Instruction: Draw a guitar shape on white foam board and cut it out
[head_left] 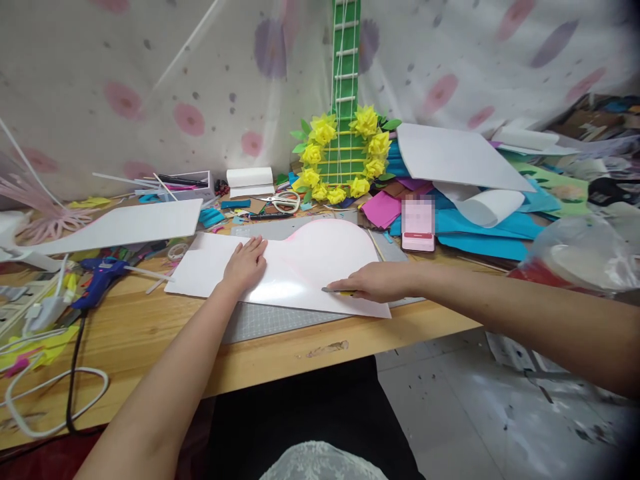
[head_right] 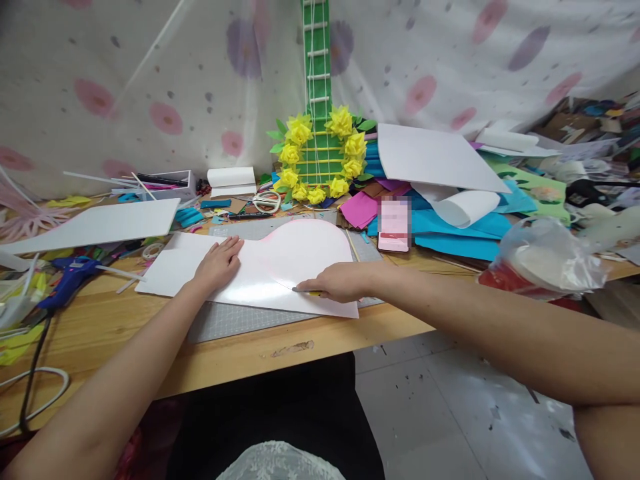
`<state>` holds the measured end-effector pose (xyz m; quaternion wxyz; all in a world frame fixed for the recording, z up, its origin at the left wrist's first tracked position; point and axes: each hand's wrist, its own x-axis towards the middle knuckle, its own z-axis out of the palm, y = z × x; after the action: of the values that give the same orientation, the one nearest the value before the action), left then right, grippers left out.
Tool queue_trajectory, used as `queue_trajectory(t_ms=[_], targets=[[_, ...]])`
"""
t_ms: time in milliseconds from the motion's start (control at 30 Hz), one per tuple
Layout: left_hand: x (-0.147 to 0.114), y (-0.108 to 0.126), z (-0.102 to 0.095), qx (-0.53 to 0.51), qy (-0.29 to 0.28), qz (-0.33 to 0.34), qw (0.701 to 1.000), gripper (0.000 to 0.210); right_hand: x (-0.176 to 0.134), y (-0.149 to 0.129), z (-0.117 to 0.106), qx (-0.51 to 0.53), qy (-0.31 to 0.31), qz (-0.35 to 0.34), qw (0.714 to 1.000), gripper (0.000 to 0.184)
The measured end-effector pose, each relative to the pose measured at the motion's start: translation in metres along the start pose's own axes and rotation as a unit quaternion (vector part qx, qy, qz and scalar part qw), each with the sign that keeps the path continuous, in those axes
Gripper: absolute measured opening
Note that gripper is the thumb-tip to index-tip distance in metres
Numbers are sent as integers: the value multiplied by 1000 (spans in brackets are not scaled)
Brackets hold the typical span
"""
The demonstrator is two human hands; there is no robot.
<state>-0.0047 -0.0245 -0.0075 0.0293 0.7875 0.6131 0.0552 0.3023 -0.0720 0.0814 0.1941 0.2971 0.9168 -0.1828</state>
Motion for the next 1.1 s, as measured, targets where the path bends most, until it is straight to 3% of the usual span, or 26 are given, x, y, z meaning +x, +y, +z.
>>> queue_trajectory(t_ms=[467,767,933,1100], targets=[[-1,0,-2,3,-10,7,1000,54,-14,14,-14,-50,-58,-1,997,55],[0,-1,-1,8,-3,15,1000,53,-27,45,1,-167,-7,-52,984,79],[0,-3,1,7,5,16,1000,53,-30,47,3,-163,28,-54,985,74],[0,3,-4,3,10,20,1000,52,-38,41,9,-183,21,-45,982,76]])
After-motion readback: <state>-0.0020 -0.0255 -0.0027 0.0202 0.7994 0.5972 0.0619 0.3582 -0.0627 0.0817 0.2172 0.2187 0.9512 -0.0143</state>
